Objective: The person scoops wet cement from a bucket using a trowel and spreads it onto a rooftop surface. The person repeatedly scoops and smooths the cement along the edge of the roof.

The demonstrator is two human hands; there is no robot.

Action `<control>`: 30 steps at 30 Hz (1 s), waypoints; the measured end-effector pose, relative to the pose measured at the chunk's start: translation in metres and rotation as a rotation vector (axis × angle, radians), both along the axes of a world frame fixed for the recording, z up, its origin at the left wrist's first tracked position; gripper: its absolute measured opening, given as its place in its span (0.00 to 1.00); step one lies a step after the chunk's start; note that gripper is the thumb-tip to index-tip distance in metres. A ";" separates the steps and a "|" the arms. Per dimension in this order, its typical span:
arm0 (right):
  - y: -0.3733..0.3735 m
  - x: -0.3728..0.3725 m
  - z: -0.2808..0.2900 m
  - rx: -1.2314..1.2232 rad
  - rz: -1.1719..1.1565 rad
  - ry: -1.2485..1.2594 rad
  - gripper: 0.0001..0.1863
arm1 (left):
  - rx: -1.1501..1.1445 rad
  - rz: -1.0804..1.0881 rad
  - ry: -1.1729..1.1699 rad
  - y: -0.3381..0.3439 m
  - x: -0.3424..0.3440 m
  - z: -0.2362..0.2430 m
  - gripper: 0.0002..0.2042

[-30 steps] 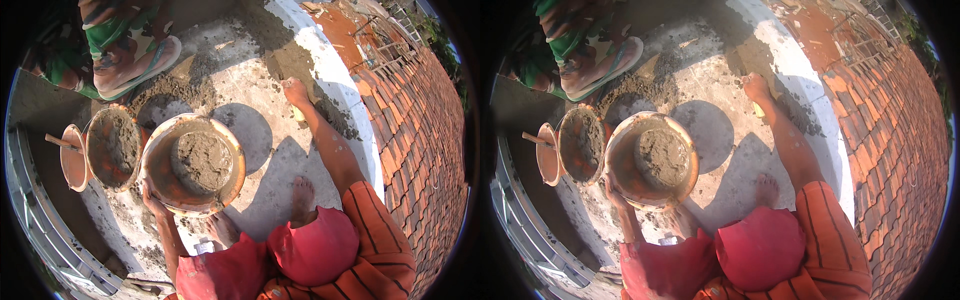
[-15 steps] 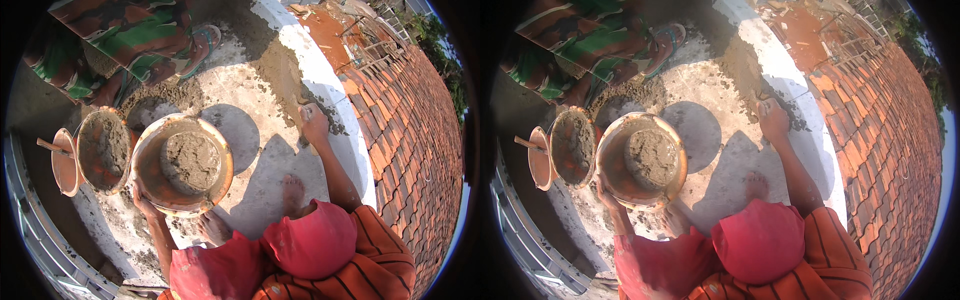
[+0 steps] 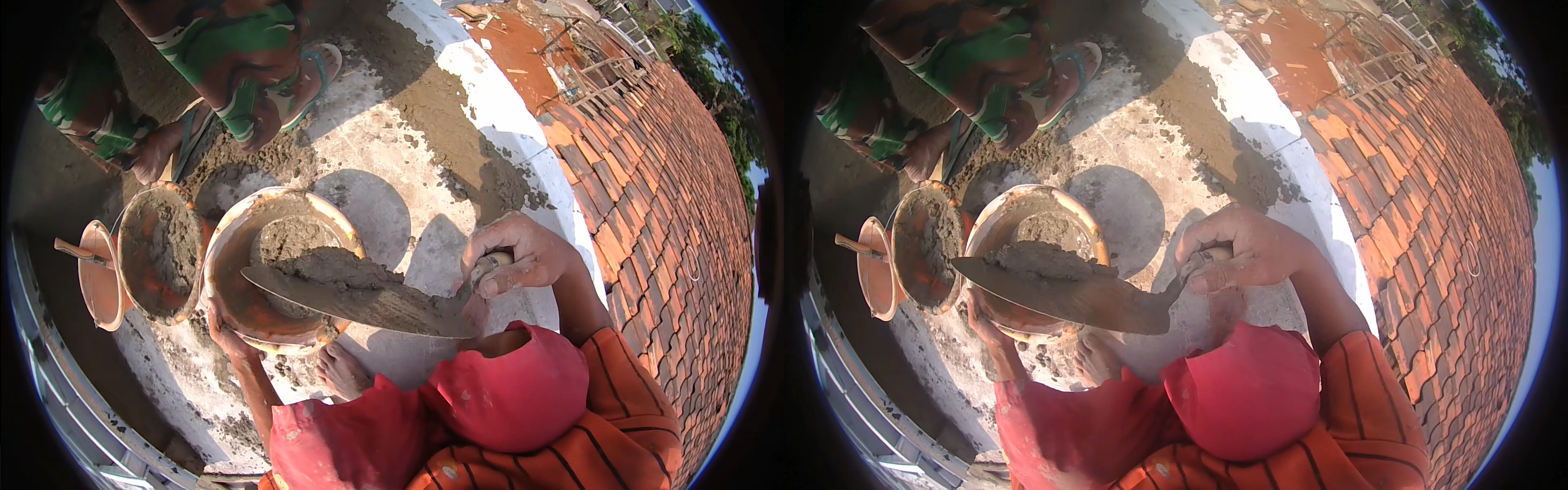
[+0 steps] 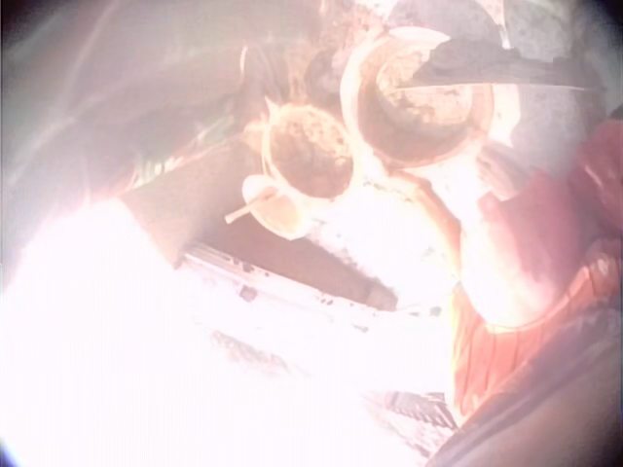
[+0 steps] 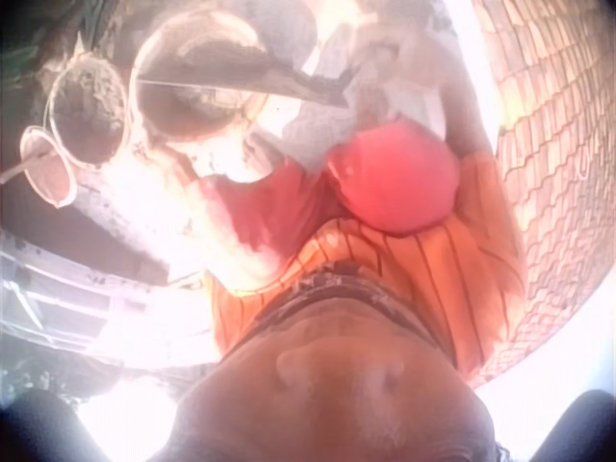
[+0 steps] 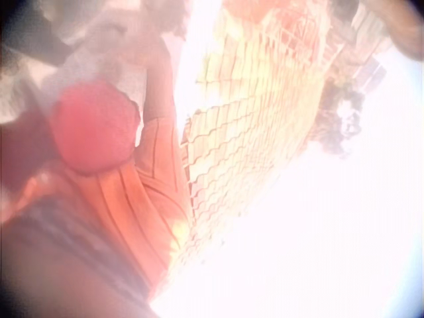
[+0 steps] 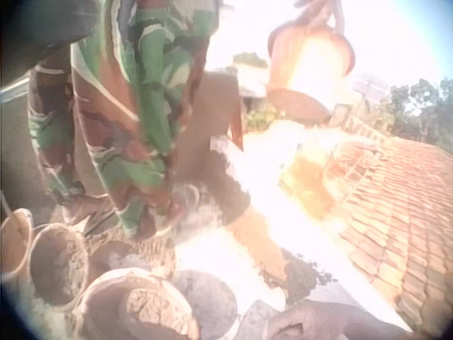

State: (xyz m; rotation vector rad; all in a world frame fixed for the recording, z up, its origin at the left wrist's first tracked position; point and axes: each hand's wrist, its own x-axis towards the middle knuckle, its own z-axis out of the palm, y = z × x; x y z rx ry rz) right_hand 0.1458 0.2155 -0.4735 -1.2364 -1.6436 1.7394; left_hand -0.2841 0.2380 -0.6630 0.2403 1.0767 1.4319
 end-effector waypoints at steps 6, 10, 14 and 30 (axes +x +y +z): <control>-0.037 0.047 -0.043 0.080 -0.928 -0.631 0.16 | -0.036 0.037 0.056 -0.002 -0.007 -0.001 0.23; -0.067 0.033 -0.022 0.044 -0.651 -0.705 0.14 | -0.054 0.070 0.058 0.006 0.022 0.020 0.23; -0.040 0.011 -0.028 0.310 -0.168 -1.047 0.15 | 0.127 -0.135 0.085 0.018 0.070 0.054 0.21; -0.022 -0.058 -0.103 0.246 0.073 -0.937 0.14 | 0.346 -0.304 0.264 0.021 0.121 0.077 0.21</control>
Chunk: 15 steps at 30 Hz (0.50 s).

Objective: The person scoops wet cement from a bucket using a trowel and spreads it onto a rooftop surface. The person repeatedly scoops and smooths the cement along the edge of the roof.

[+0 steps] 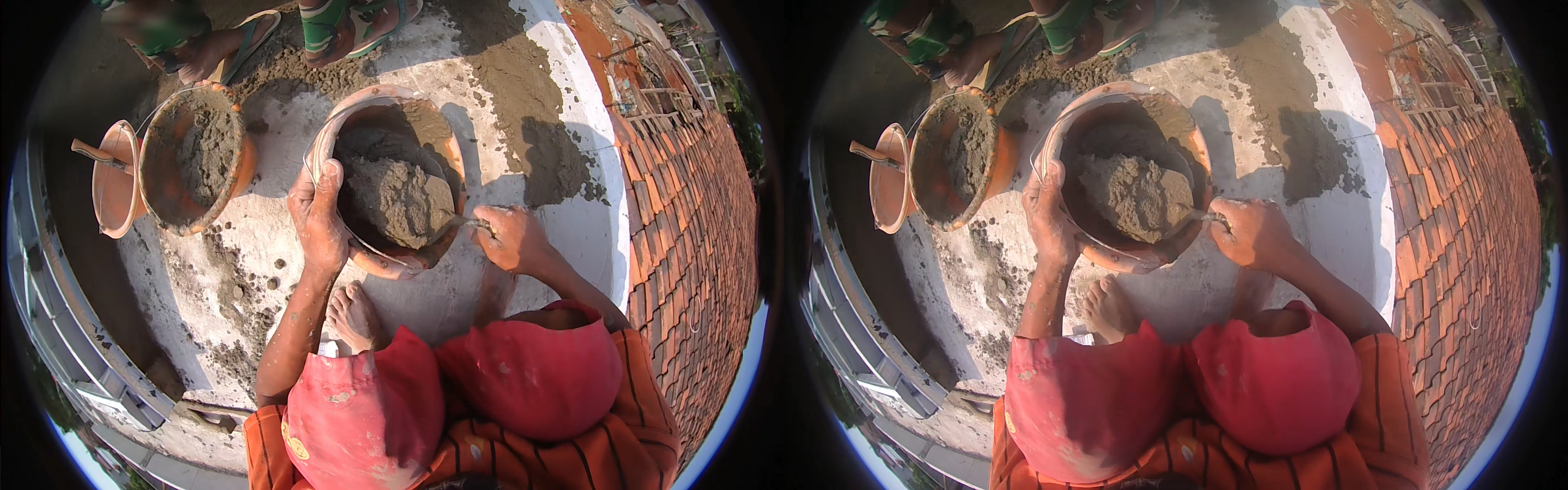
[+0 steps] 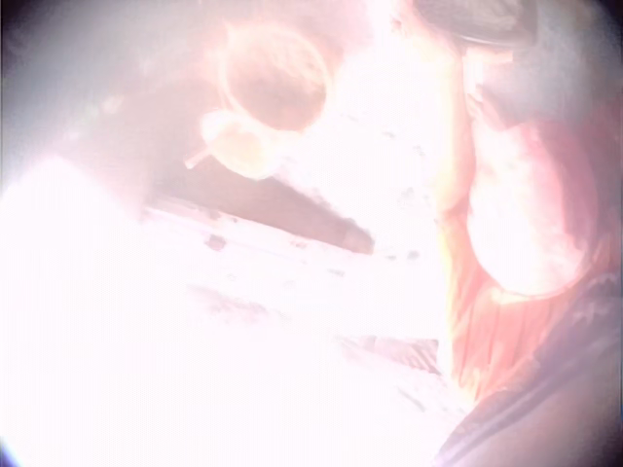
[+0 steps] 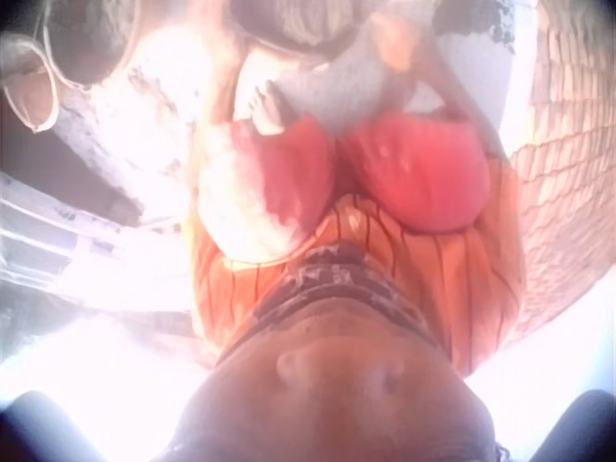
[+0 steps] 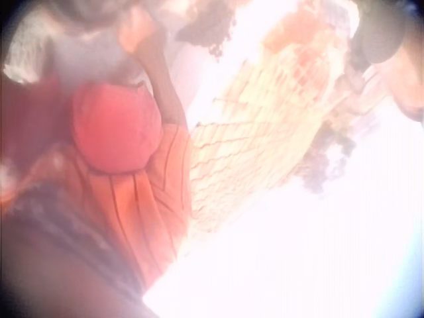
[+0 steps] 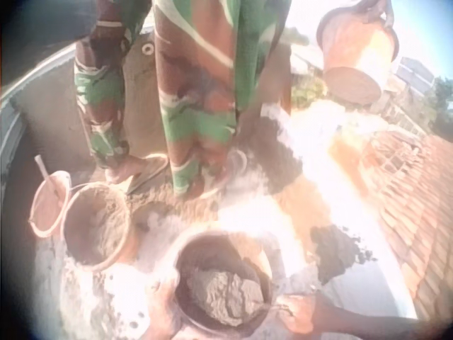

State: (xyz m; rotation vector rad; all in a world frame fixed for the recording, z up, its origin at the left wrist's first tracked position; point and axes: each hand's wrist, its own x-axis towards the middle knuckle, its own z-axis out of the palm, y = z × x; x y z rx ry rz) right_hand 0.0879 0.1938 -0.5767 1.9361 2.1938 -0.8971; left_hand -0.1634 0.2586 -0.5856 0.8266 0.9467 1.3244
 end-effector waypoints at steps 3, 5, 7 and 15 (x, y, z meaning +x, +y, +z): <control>0.003 0.002 -0.006 0.059 -0.070 -0.055 0.12 | -0.047 0.020 0.023 0.002 -0.009 0.000 0.21; 0.010 0.004 -0.002 0.100 -0.042 -0.088 0.12 | -0.014 0.049 0.016 0.001 -0.001 0.008 0.21; 0.005 0.005 0.011 0.129 -0.071 0.094 0.13 | -0.077 0.071 -0.006 -0.004 -0.009 0.003 0.21; 0.011 0.005 -0.001 0.133 -0.029 0.016 0.11 | -0.073 0.093 0.026 0.001 -0.012 -0.005 0.22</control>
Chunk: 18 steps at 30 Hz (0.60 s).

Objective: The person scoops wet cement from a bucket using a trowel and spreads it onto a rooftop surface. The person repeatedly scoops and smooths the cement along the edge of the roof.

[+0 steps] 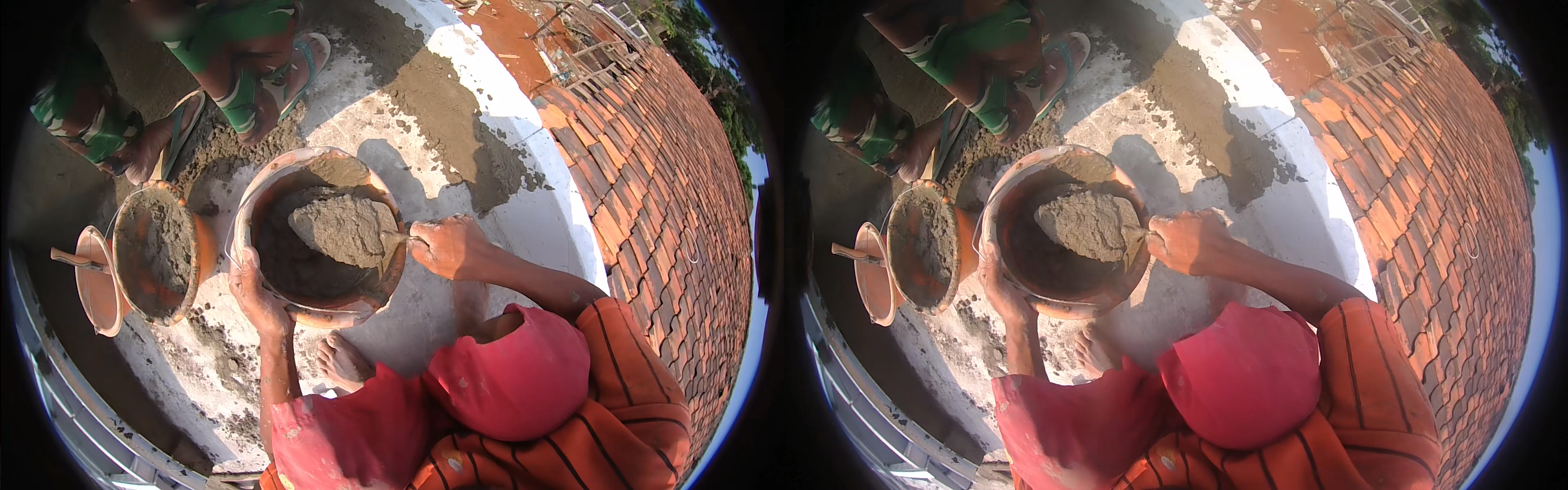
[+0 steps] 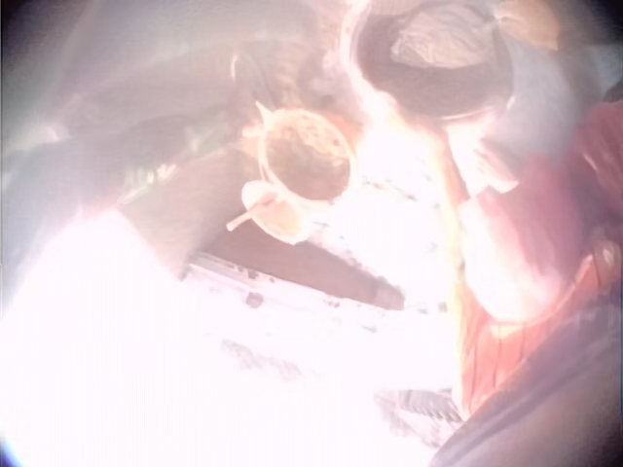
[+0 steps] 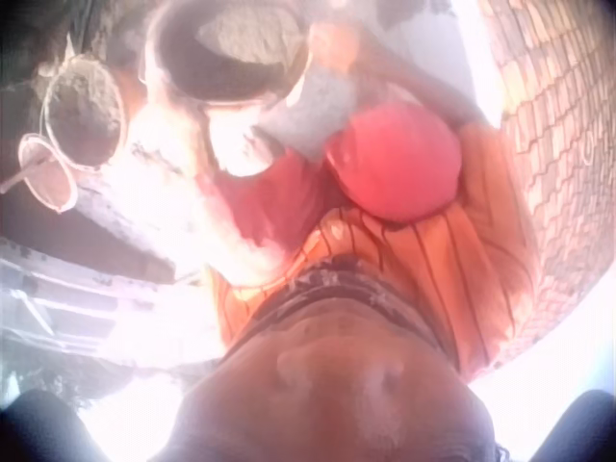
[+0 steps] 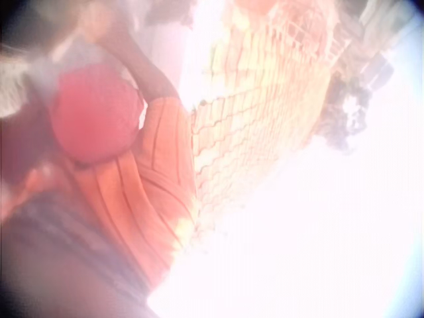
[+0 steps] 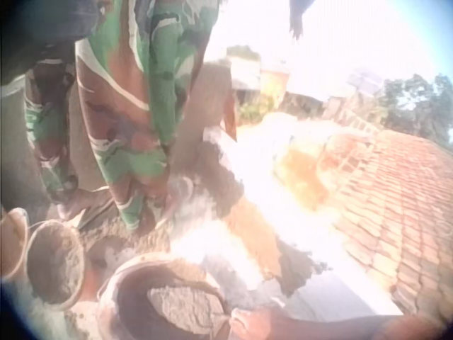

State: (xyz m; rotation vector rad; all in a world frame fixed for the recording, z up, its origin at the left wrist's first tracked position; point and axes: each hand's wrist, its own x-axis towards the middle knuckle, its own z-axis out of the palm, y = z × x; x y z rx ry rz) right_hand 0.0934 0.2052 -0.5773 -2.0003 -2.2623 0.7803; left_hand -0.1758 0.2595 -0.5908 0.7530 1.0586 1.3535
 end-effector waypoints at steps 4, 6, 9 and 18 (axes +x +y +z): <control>-0.012 -0.005 0.006 0.039 -0.072 0.259 0.10 | -0.032 0.009 -0.138 -0.004 -0.005 0.005 0.20; -0.002 -0.014 0.006 -0.066 -0.088 0.142 0.09 | 0.026 -0.030 -0.099 0.001 -0.006 0.002 0.21; -0.005 -0.012 0.008 0.014 -0.013 0.063 0.08 | 0.113 -0.053 0.032 0.001 -0.004 0.004 0.22; -0.003 0.000 0.008 -0.038 -0.016 0.068 0.10 | -0.059 0.023 -0.084 -0.007 -0.022 -0.005 0.21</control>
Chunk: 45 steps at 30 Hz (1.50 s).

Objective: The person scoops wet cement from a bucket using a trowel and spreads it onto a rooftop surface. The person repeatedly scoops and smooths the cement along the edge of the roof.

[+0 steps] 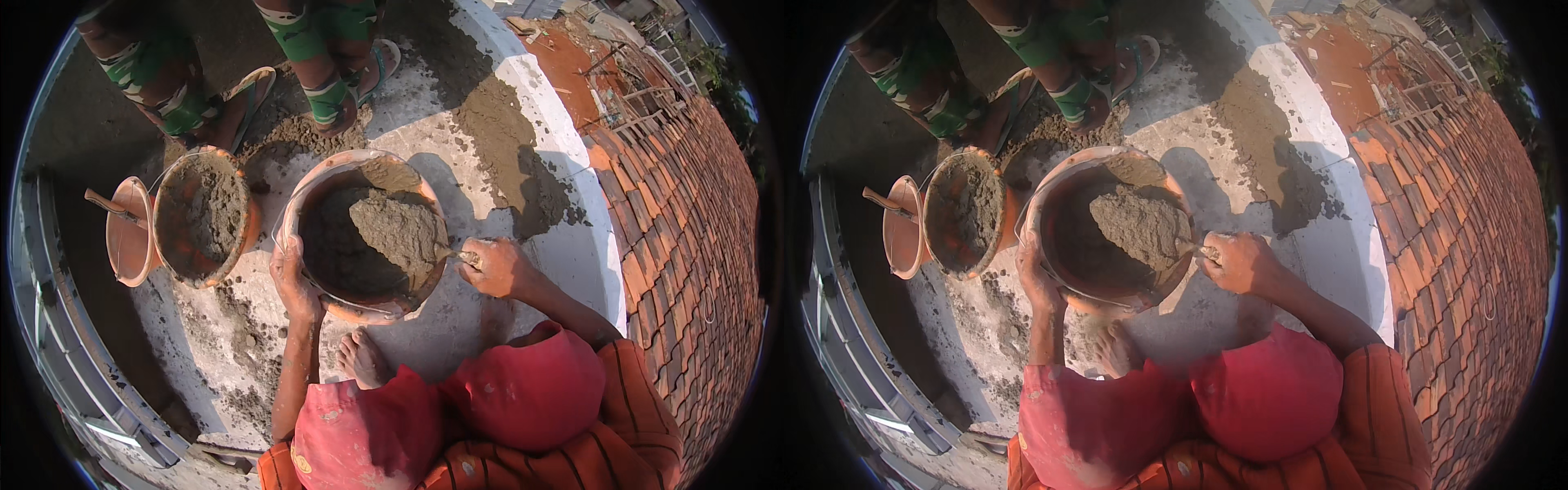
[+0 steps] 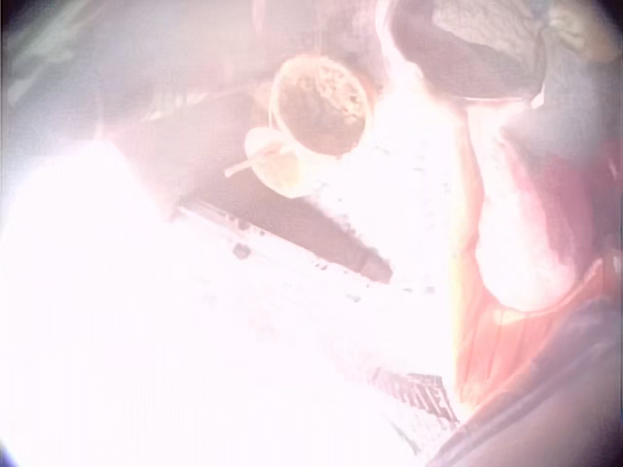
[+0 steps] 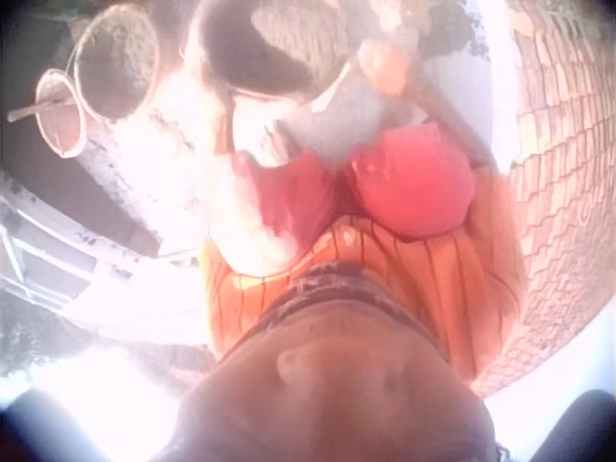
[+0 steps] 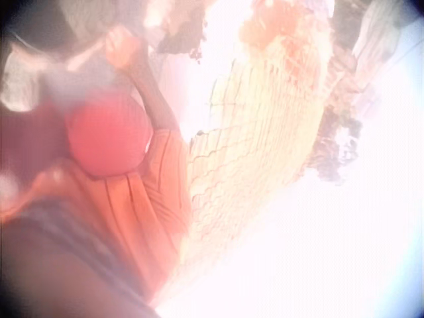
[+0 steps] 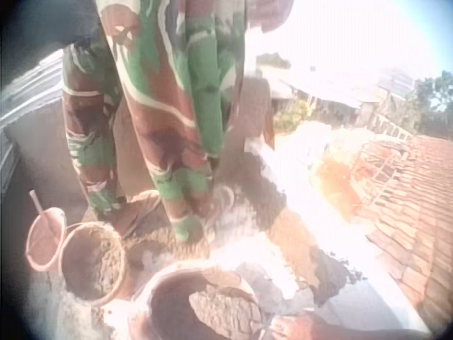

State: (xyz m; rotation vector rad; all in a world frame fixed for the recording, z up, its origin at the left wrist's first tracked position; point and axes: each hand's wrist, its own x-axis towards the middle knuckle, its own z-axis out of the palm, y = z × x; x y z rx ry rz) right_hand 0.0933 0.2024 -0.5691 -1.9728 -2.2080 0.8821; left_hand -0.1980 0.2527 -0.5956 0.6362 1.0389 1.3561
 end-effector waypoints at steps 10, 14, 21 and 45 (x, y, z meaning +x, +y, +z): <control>-0.003 0.031 0.057 -0.292 -0.016 0.612 0.20 | -0.203 0.182 0.029 0.008 -0.090 -0.058 0.24; 0.005 0.079 0.036 -0.414 -0.333 1.003 0.18 | -0.181 0.128 -0.099 -0.003 -0.084 -0.055 0.25; -0.240 0.128 0.089 -0.034 -1.119 0.752 0.14 | -0.208 0.221 -0.042 -0.001 -0.108 -0.072 0.24; -0.092 0.105 -0.045 0.318 -0.849 0.102 0.12 | -0.125 0.136 0.033 -0.003 -0.085 -0.055 0.23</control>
